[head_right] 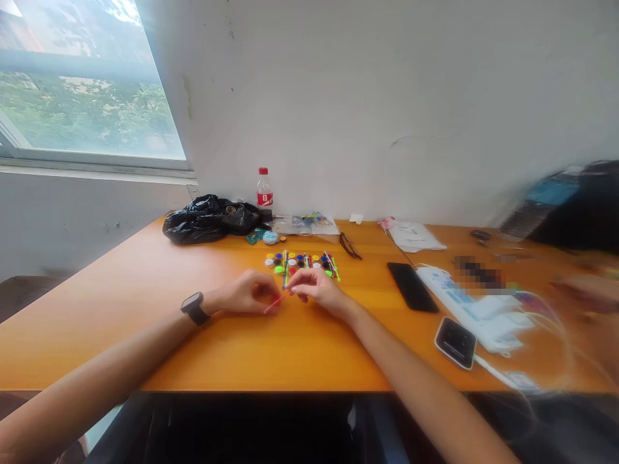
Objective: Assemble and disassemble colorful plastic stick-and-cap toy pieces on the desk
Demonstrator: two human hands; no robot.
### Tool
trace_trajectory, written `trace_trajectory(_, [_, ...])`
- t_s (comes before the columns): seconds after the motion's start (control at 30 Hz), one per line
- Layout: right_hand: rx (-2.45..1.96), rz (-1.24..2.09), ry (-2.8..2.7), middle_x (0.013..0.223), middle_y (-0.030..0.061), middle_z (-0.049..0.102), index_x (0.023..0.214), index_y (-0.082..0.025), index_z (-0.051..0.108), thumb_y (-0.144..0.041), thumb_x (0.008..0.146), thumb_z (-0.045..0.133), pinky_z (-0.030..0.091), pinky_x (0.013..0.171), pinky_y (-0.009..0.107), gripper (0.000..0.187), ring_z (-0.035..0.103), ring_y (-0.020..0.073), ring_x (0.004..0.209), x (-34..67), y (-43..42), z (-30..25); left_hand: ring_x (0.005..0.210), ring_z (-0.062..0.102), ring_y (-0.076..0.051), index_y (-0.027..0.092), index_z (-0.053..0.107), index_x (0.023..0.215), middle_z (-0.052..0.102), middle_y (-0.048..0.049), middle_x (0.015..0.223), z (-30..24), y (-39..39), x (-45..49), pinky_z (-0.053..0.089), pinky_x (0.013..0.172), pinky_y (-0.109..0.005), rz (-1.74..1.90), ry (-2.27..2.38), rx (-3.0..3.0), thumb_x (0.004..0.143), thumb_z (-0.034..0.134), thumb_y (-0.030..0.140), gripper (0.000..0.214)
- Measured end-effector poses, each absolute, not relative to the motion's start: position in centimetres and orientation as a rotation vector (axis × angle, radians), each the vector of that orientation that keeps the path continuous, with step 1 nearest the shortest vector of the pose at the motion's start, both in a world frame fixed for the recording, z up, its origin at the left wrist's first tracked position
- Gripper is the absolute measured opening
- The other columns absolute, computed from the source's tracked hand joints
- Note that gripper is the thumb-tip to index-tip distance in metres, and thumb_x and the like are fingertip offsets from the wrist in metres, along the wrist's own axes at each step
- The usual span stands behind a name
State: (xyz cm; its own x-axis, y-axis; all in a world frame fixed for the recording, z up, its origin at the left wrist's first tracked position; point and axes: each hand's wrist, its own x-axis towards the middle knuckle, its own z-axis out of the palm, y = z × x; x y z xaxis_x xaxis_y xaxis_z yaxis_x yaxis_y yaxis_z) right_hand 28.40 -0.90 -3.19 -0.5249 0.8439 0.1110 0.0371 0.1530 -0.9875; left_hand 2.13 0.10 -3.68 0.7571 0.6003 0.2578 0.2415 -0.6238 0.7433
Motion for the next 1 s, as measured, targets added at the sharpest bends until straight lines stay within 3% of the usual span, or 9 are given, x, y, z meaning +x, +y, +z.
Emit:
trace_trajectory(0.13, [-0.854, 1.472, -1.716, 0.082, 0.0050, 0.075, 0.091, -0.016, 0.082, -0.034, 0.079, 0.084, 0.043, 0.056, 0.026, 0.022, 0.055, 0.0110, 0.060, 28.3, -0.8, -3.4, 0.075, 0.060, -0.013, 0.015, 0.080, 0.104, 0.076, -0.0064, 0.092, -3.6, 0.0, 2.1, 0.044, 0.066, -0.023, 0.624, 0.535, 2.193, 0.087, 0.080, 0.037, 0.028])
trace_trajectory(0.3, [-0.950, 1.479, -1.732, 0.080, 0.0054, 0.076, 0.090, -0.016, 0.081, -0.036, 0.076, 0.086, 0.045, 0.056, 0.025, 0.025, 0.058, 0.0119, 0.061, 28.0, -0.6, -4.2, 0.089, 0.066, -0.019, 0.018, 0.080, 0.109, 0.076, -0.0082, 0.103, -2.9, 0.1, 2.1, 0.050, 0.079, -0.027, 0.592, 0.441, 2.214, 0.074, 0.092, 0.044, 0.045])
trace_trajectory(0.43, [-1.045, 1.464, -1.756, 0.079, 0.0052, 0.076, 0.088, -0.016, 0.079, -0.035, 0.076, 0.083, 0.045, 0.054, 0.025, 0.022, 0.059, 0.0129, 0.059, 27.8, -0.6, -4.7, 0.089, 0.066, -0.020, 0.019, 0.080, 0.109, 0.076, -0.0077, 0.102, -2.4, 0.0, 2.0, 0.050, 0.080, -0.028, 0.578, 0.427, 2.235, 0.067, 0.096, 0.052, 0.055])
trace_trajectory(0.67, [-1.041, 1.330, -1.869, 0.069, 0.0002, 0.067, 0.088, -0.017, 0.077, -0.034, 0.079, 0.078, 0.040, 0.054, 0.025, 0.019, 0.054, 0.0118, 0.057, 27.6, -1.0, -4.3, 0.076, 0.062, -0.015, 0.017, 0.081, 0.103, 0.075, -0.0062, 0.091, -3.5, -0.2, 2.4, 0.046, 0.069, -0.025, 0.613, 0.627, 2.234, 0.088, 0.080, 0.054, 0.040])
trace_trajectory(1.0, [-0.961, 1.330, -1.968, 0.069, -0.0009, 0.064, 0.081, -0.018, 0.071, -0.033, 0.079, 0.077, 0.036, 0.055, 0.024, 0.016, 0.050, 0.0113, 0.058, 27.6, -0.9, -4.3, 0.068, 0.057, -0.012, 0.019, 0.080, 0.098, 0.073, -0.0039, 0.083, -3.6, -0.4, 2.7, 0.042, 0.064, -0.024, 0.657, 0.693, 2.369, 0.091, 0.076, 0.051, 0.033])
